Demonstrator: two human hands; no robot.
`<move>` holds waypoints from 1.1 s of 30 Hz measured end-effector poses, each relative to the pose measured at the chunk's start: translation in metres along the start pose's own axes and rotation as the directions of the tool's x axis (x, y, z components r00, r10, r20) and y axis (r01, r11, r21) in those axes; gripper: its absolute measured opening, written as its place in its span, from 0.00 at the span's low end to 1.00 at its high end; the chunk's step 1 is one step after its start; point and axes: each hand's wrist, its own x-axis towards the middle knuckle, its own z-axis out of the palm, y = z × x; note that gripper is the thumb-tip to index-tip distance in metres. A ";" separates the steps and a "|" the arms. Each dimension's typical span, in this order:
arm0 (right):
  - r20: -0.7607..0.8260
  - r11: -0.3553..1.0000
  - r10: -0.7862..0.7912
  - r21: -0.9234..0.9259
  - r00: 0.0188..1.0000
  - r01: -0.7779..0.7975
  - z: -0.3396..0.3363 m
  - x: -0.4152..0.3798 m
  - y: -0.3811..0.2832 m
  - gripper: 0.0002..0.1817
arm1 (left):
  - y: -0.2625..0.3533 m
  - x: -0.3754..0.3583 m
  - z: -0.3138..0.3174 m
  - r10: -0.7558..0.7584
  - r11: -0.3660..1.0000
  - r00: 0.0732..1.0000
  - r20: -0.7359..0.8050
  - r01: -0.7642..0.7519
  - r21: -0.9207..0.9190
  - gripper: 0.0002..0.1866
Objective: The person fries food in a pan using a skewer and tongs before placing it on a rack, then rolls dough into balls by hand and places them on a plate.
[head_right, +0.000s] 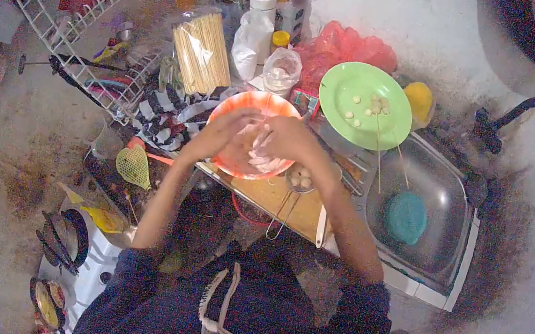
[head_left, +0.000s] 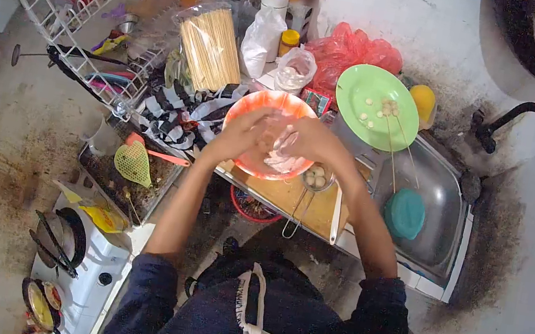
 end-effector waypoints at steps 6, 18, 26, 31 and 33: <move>-0.189 0.875 -0.090 0.455 0.978 0.168 0.003 -0.009 -0.014 0.14 | 0.007 0.008 0.043 -0.446 0.561 0.882 -0.149 0.146 -0.815 0.22; -0.628 0.983 -0.129 -0.181 0.768 0.017 0.041 -0.011 -0.071 0.26 | 0.034 0.007 0.063 -0.374 -0.068 0.912 -0.167 -0.207 -0.976 0.24; -0.574 0.958 -0.058 0.199 0.817 0.208 0.059 0.001 -0.053 0.32 | 0.037 -0.004 0.059 -0.377 0.007 0.912 -0.160 -0.170 -0.985 0.26; -0.615 0.988 -0.147 -0.126 0.775 0.087 0.051 0.003 -0.053 0.30 | 0.023 0.003 0.065 -0.396 0.179 0.857 -0.330 -0.281 -0.943 0.25; -0.600 0.978 -0.181 -0.191 0.779 0.079 0.045 0.000 -0.053 0.30 | 0.022 0.007 0.055 -0.457 0.021 0.862 -0.218 -0.235 -0.972 0.23</move>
